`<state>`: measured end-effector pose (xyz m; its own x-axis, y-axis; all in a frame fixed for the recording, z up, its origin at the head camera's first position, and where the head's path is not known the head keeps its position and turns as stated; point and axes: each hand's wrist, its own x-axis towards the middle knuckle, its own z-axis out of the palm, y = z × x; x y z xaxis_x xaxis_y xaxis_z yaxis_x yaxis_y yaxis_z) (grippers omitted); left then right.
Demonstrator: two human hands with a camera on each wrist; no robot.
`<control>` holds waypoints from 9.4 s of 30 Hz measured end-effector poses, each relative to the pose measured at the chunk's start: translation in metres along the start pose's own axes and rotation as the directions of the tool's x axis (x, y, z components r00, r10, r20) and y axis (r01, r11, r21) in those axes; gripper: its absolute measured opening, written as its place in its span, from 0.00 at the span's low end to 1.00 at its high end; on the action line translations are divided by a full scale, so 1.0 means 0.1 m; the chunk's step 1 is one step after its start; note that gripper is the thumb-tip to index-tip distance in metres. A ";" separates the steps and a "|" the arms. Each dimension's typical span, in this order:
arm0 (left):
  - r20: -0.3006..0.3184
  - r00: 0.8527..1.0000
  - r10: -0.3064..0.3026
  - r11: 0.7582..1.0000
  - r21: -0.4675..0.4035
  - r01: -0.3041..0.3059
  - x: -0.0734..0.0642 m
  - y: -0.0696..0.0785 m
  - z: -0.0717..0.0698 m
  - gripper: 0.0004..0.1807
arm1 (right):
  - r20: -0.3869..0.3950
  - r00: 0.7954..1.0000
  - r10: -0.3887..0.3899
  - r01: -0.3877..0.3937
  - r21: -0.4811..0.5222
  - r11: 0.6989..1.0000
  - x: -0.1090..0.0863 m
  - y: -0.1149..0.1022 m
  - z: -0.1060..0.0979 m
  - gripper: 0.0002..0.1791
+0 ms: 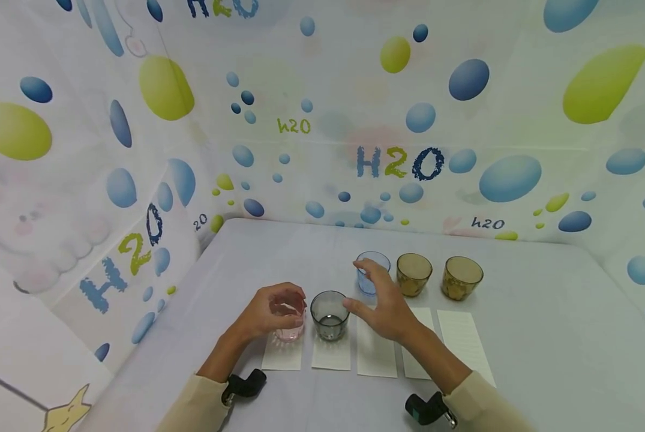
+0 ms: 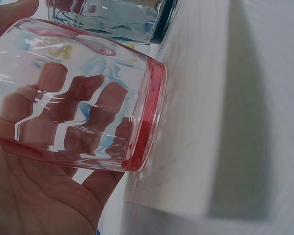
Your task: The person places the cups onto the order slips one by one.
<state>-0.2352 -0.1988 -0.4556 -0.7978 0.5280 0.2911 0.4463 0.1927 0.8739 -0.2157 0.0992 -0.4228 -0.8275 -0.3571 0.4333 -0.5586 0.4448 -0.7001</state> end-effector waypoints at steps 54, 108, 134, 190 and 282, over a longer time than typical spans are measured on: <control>0.000 1.000 -0.012 1.000 0.000 0.012 0.01 -0.01 0.00 0.23 | -0.079 0.947 0.310 -0.316 -0.064 0.947 0.49 0.23 0.04 0.50; -0.007 1.000 -0.008 1.000 0.006 0.009 -0.01 0.02 0.00 0.23 | -0.255 0.823 0.507 -0.469 0.197 0.861 0.52 0.56 0.29 0.36; 0.005 1.000 -0.006 1.000 0.005 0.006 0.01 -0.01 0.00 0.23 | -0.261 0.793 0.550 -0.487 0.270 0.830 0.51 0.54 0.29 0.37; -0.004 1.000 -0.013 1.000 0.023 0.013 0.02 0.02 0.02 0.23 | -0.288 0.875 0.390 -0.307 0.293 0.906 0.29 0.28 0.26 0.29; 0.005 1.000 0.023 1.000 0.007 -0.023 0.01 -0.04 0.00 0.22 | -0.188 0.927 0.324 -0.265 0.283 0.922 -0.23 0.23 0.26 0.29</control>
<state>-0.2379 -0.1989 -0.4587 -0.7852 0.5363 0.3095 0.4676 0.1860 0.8641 -0.2085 0.0966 -0.4634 -0.9590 -0.0323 0.2816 -0.2795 0.2719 -0.9208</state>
